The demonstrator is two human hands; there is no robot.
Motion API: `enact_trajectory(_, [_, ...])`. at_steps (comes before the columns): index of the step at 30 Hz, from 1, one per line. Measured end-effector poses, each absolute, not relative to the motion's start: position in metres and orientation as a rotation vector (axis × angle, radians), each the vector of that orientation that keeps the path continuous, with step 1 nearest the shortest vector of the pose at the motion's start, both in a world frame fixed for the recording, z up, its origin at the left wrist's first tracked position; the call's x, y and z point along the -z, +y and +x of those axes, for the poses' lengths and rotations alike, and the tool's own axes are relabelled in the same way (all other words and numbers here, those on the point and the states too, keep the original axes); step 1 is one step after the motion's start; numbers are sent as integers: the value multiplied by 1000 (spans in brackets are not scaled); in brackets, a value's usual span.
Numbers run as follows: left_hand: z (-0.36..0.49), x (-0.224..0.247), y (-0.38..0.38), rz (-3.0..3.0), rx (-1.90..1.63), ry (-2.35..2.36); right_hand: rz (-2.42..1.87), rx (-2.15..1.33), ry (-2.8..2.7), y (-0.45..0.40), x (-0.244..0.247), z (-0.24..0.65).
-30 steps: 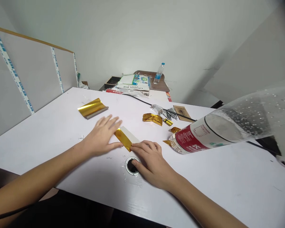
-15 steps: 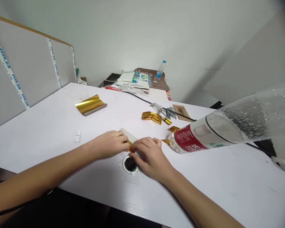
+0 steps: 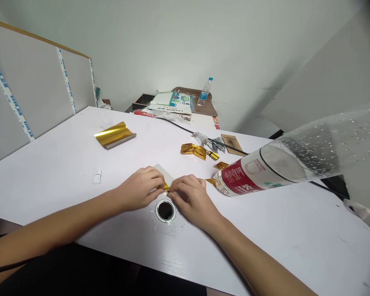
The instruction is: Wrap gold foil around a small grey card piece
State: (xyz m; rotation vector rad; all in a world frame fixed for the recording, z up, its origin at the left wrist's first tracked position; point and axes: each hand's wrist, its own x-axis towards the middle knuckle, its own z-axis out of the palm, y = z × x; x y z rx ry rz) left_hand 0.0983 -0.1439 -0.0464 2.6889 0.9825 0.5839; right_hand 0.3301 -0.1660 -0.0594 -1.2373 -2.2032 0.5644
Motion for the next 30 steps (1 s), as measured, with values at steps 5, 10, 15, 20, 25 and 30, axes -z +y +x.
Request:
enact_trajectory(5, [91, 40, -139, 2465, -568, 1036, -1234, -566, -2221, -165, 59, 334])
enact_trajectory(10, [85, 32, -132, 2405, -493, 1028, -1135, -549, -2304, -167, 58, 334])
enact_trajectory(15, [88, 36, -133, 2388, -546, 1096, -1063, -517, -2363, -167, 56, 335])
enact_trajectory(20, [91, 41, -136, 2409, -562, 1157, -977, -429, -2449, -167, 52, 338])
enact_trajectory(25, [92, 44, -135, 2393, -592, 1226, -916, -352, -2512, -168, 50, 340])
enact_trajectory(30, [92, 46, -134, 2360, -593, 1279, -901, -222, -2576, -170, 51, 341])
